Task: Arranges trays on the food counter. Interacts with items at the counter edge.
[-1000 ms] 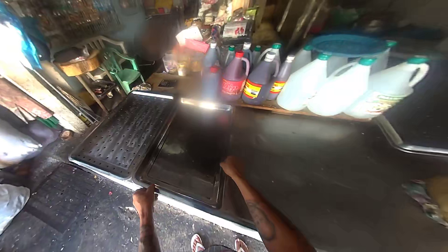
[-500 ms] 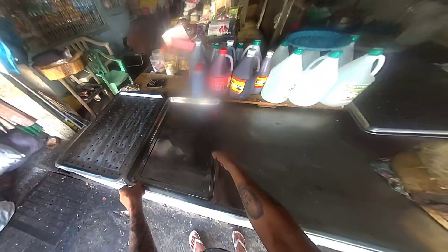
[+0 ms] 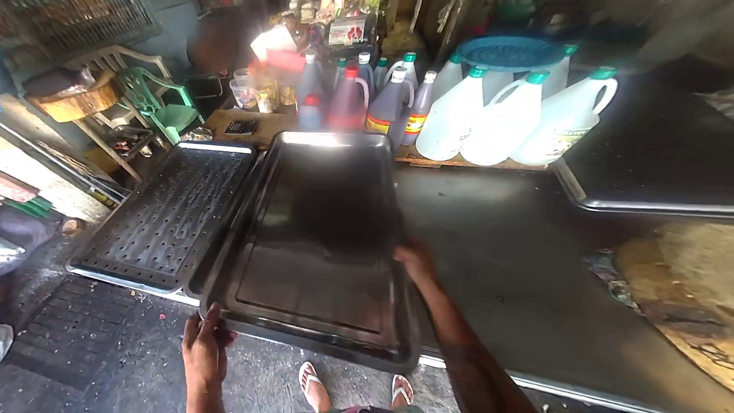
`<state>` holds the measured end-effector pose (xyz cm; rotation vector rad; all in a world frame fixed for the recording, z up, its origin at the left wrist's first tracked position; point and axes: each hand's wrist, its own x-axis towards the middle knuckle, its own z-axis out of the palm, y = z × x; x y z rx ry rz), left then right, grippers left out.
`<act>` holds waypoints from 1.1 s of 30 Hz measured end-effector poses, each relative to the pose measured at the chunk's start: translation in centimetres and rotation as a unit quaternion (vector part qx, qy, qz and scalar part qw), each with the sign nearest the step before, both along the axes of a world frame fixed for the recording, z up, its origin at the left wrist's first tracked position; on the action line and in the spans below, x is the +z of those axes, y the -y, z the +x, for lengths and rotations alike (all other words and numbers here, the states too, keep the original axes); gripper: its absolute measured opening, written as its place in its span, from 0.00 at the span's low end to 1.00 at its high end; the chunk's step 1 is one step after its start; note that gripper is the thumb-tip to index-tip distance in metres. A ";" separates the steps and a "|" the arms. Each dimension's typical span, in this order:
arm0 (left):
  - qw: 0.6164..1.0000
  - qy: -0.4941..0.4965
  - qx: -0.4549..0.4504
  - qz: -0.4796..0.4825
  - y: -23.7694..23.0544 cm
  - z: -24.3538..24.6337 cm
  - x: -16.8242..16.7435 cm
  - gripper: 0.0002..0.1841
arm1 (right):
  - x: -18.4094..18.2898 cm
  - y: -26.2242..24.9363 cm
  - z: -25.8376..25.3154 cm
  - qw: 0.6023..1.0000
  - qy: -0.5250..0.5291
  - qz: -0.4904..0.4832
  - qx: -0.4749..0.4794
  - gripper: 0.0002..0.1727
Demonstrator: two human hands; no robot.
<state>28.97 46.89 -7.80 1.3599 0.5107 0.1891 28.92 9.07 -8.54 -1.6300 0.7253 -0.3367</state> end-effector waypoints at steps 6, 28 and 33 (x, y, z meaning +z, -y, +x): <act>0.976 -0.002 -0.216 -0.005 8.8 -8.0 -2.9 0.11 | -2.4 13.2 -13.2 0.996 0.015 -0.025 -0.084 0.21; 0.939 -0.151 -0.140 0.275 22.6 -9.2 -7.2 0.19 | -9.0 24.9 -11.5 0.997 0.004 0.050 -0.057 0.15; 0.945 -0.200 -0.025 0.259 19.9 -9.4 -7.3 0.35 | -10.7 24.7 -10.7 0.998 -0.058 0.033 -0.007 0.14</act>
